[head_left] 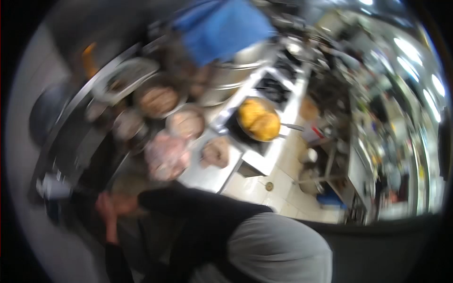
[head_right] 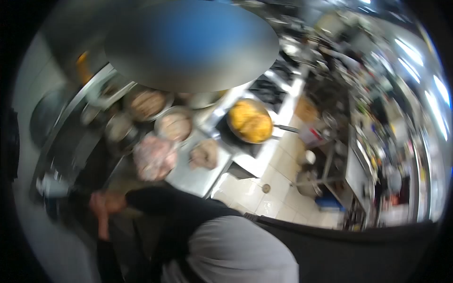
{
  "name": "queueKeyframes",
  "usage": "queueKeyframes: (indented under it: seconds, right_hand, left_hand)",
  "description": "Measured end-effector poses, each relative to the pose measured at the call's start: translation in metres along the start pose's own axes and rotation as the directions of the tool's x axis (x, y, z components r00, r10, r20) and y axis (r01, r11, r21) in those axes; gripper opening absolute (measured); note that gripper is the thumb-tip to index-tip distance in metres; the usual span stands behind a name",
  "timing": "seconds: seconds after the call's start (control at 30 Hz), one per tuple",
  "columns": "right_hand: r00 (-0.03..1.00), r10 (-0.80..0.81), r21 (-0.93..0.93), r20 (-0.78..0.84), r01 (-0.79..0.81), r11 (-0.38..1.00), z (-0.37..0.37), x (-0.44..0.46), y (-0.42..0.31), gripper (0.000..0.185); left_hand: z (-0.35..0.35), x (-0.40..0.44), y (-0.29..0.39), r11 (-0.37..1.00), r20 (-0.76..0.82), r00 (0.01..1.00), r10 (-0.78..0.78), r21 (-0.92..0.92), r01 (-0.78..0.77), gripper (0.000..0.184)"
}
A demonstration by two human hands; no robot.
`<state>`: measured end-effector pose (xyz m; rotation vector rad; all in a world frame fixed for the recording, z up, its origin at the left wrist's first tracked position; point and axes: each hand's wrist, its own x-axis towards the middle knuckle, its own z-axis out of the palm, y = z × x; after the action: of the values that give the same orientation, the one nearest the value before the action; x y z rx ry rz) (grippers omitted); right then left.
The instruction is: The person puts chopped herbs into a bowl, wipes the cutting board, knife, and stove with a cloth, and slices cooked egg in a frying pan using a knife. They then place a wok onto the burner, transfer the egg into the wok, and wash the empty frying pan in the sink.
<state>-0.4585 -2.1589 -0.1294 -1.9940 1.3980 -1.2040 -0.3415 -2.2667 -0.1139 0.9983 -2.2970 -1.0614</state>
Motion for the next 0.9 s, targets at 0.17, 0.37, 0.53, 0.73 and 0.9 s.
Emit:
queueKeyframes:
  seconds: [0.17,0.37,0.53,0.73,0.9]
  right_hand:
    - [0.948,0.047,0.831,0.315,-0.300,0.469,-0.069,-0.067,-0.041,0.034]
    - [0.417,0.590,0.365,0.691,-0.906,0.213,-0.071,-0.121,-0.067,0.048]
    - [0.439,0.653,0.227,0.617,-0.894,0.386,-0.095,-0.130,-0.091,0.044]
    - [0.500,0.679,0.416,0.538,-0.858,0.301,-0.120,-0.149,-0.103,0.042]
    - [0.535,0.771,0.451,0.345,-0.815,0.364,-0.123,-0.167,-0.125,0.043]
  left_hand:
    - [-0.005,-0.024,0.046,0.963,0.052,0.977,0.207,-0.187,-0.194,0.030]
    - [-0.063,0.085,-0.026,0.808,0.095,0.877,-0.472,-0.352,0.473,0.036]
    - [-0.043,0.162,0.005,0.808,0.187,0.828,-0.528,-0.189,0.558,0.068]
    - [-0.044,0.134,-0.010,0.860,-0.104,0.983,0.150,0.505,-0.078,0.094]
    - [-0.035,-0.003,0.033,0.663,0.253,0.835,-0.489,-0.514,0.544,0.043]
